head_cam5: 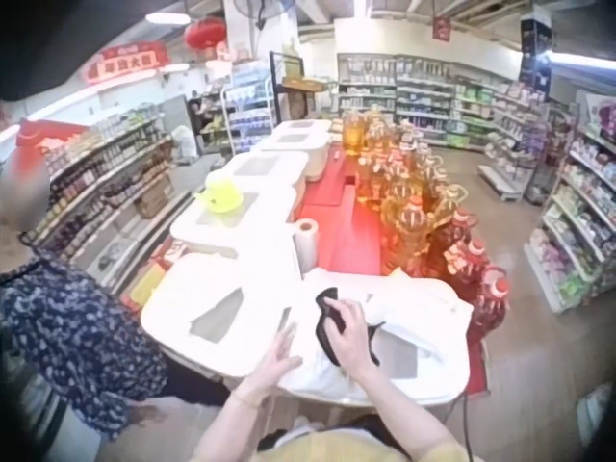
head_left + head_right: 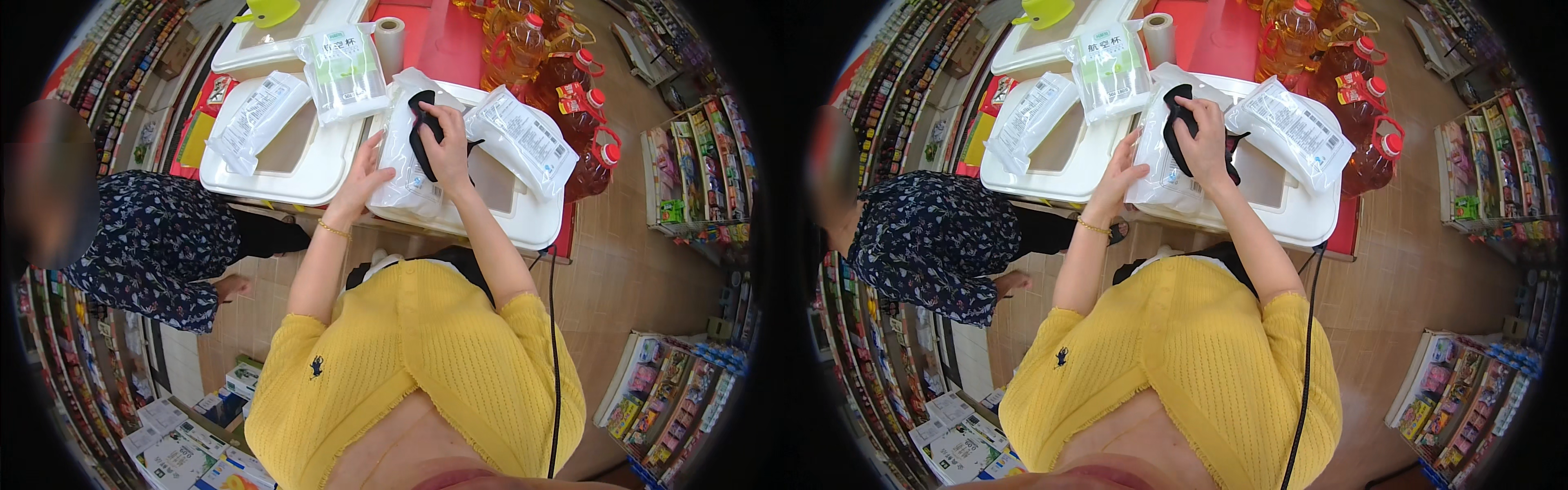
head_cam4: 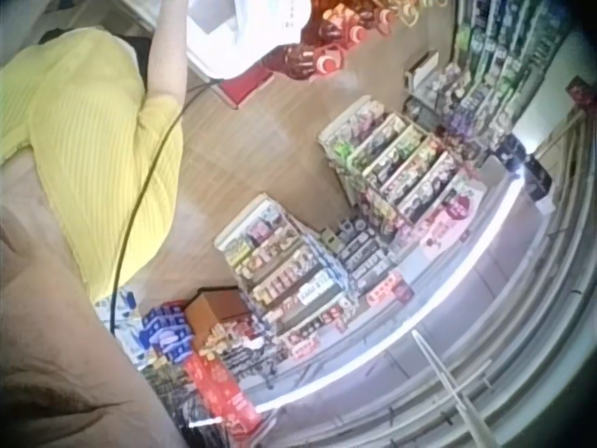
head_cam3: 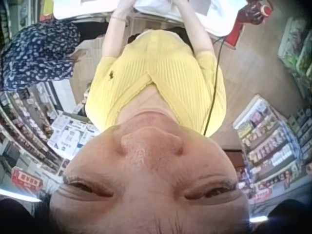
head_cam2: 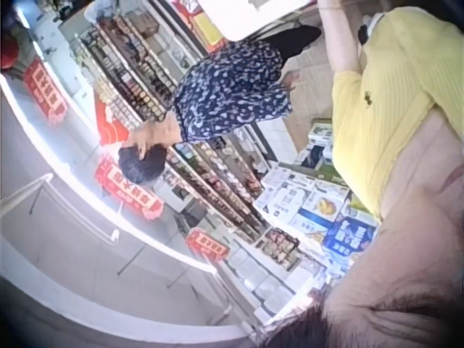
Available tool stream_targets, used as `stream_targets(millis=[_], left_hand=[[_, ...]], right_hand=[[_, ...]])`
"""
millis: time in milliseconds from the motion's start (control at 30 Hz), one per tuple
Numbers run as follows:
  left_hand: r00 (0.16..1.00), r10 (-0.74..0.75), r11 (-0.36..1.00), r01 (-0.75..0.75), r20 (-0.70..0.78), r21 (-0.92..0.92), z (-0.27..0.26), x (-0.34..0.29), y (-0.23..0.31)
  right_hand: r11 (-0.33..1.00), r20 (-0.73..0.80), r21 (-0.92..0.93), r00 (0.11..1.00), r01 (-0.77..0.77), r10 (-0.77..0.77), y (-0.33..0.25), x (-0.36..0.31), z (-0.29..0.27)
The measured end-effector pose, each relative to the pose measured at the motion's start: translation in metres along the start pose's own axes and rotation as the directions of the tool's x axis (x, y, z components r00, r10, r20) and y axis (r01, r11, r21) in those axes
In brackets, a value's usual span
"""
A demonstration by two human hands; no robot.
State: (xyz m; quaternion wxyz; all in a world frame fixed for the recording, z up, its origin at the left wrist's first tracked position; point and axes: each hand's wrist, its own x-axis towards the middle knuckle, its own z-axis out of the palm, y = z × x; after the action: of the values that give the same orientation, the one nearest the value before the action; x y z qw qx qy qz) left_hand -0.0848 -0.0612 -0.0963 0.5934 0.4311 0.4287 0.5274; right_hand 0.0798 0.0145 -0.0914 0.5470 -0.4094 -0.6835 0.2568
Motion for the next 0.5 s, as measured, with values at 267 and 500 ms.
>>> stream_targets(millis=[267, 500], left_hand=[[0.978, 0.100, 0.832, 0.018, -0.181, 0.554, -0.030, 0.081, -0.005], [0.946, 0.217, 0.603, 0.063, -0.239, 0.795, -0.026, 0.116, 0.005]], right_hand=[[0.991, 0.030, -0.130, 0.999, 0.043, -0.040, 0.039, -0.030, 0.008], [0.991, 0.025, -0.119, 0.998, 0.067, -0.065, 0.041, -0.035, 0.006]])
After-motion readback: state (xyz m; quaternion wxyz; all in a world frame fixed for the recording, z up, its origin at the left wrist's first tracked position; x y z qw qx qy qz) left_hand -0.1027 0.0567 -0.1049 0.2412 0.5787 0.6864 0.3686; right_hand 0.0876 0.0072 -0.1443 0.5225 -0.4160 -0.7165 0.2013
